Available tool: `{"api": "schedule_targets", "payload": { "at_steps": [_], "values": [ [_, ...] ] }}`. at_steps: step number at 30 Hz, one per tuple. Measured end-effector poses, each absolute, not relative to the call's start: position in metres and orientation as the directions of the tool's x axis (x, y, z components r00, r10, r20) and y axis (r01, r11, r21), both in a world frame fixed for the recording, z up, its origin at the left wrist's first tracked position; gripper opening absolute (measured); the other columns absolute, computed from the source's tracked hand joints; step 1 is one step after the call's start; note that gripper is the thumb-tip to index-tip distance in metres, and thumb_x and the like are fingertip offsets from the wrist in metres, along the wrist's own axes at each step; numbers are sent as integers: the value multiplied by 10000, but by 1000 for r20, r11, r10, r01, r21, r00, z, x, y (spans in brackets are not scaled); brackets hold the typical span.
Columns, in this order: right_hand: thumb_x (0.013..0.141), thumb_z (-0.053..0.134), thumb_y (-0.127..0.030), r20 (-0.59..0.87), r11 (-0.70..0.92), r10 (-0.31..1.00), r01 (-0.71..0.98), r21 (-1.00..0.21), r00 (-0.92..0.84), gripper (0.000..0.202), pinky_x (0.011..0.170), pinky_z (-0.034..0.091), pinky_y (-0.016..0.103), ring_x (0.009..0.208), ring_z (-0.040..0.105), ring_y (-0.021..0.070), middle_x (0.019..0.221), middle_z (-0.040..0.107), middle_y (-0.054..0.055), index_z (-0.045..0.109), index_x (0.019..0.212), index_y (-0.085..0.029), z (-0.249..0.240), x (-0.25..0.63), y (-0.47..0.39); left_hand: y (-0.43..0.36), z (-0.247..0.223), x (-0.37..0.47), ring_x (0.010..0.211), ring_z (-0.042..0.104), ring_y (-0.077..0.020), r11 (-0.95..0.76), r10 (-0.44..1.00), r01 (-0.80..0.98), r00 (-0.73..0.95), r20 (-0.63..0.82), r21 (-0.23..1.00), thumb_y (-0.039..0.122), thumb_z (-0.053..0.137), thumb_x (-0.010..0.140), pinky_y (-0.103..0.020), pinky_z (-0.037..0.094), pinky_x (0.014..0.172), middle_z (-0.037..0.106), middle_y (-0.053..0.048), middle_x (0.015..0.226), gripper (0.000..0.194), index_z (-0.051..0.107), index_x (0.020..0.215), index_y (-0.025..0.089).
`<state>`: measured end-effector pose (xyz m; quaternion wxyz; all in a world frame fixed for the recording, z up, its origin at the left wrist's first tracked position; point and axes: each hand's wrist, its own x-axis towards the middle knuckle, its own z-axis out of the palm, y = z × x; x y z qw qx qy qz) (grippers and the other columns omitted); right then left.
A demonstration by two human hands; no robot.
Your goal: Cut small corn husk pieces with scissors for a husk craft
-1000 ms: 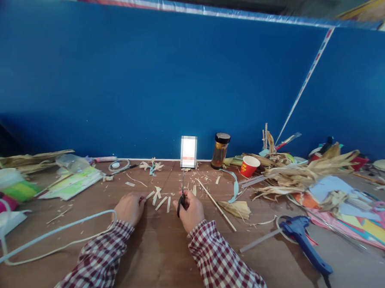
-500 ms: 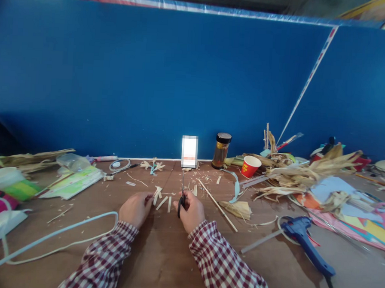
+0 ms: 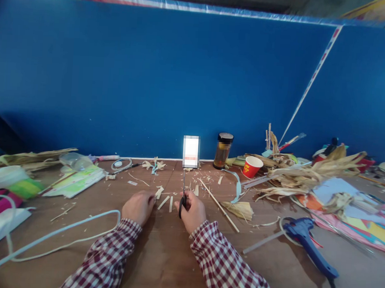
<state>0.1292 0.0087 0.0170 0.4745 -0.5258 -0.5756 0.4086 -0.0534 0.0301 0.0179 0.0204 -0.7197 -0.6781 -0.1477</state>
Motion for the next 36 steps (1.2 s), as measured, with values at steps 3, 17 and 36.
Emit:
{"api": "schedule_targets", "payload": {
  "at_steps": [3,17,36],
  "values": [
    [696,596,-346,125,122,992,217,-969,0,334,511,418,237,556,523,131,617,560,-14,529,965,-160,15,130,9,29,21,-53,826,570,-191,-65,972,977,17,236,201,287,412,821,-261,384,709,643,-68,816,266,669,819,217],
    [585,719,-329,25,20,999,-143,-990,-35,433,550,434,253,588,562,135,683,625,-11,533,946,-180,18,131,14,19,16,-21,356,317,-42,91,995,-8,53,-90,996,422,604,658,-173,240,360,430,75,458,301,585,745,135],
    [554,750,-305,30,4,996,-293,-956,-87,467,567,439,261,586,559,126,680,584,-34,526,947,-187,11,133,18,8,16,-10,398,418,-48,116,962,31,246,-120,993,383,627,651,-166,331,374,557,18,558,243,597,661,142]
  ]
}}
